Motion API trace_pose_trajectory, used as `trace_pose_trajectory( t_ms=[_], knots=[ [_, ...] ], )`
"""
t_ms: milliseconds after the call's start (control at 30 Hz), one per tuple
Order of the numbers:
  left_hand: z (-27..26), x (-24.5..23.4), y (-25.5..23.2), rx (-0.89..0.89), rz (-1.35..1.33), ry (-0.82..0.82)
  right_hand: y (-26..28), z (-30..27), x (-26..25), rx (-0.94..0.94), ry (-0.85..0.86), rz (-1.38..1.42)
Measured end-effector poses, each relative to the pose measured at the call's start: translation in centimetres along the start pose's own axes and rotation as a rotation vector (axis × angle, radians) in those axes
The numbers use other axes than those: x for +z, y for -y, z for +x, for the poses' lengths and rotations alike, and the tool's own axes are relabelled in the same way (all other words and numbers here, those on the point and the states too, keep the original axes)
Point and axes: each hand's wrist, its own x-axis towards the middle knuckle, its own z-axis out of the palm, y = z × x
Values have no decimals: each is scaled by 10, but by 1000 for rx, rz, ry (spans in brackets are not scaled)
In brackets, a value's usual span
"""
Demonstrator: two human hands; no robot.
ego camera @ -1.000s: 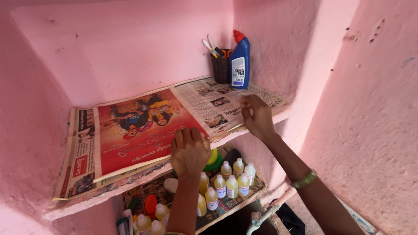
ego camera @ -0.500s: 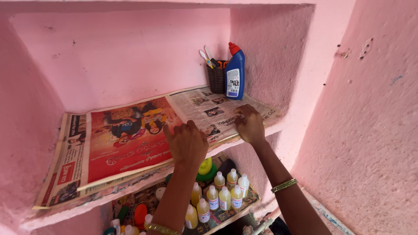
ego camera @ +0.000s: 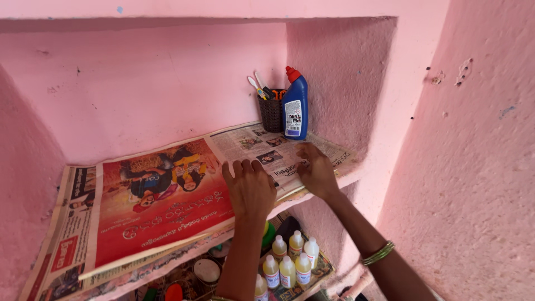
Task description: The person organizes toiletries on two wall-mounted shelves by moving bottles of liquid, tubes of cream, a mirror, and a container of brushes and scissors.
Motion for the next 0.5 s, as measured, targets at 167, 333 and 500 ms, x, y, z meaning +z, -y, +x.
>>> trace_pose_trajectory(
  t_ms=[167,333,500],
  knots=[
    [-2,-1,-2,22,37,-105,-70,53,8,293,-27,186],
    [-3,0,-2,66,71,-142,-133,119,24,298,-132,-4],
    [-3,-1,-3,60,67,-126,-140,136,50,375,-46,7]
  ],
)
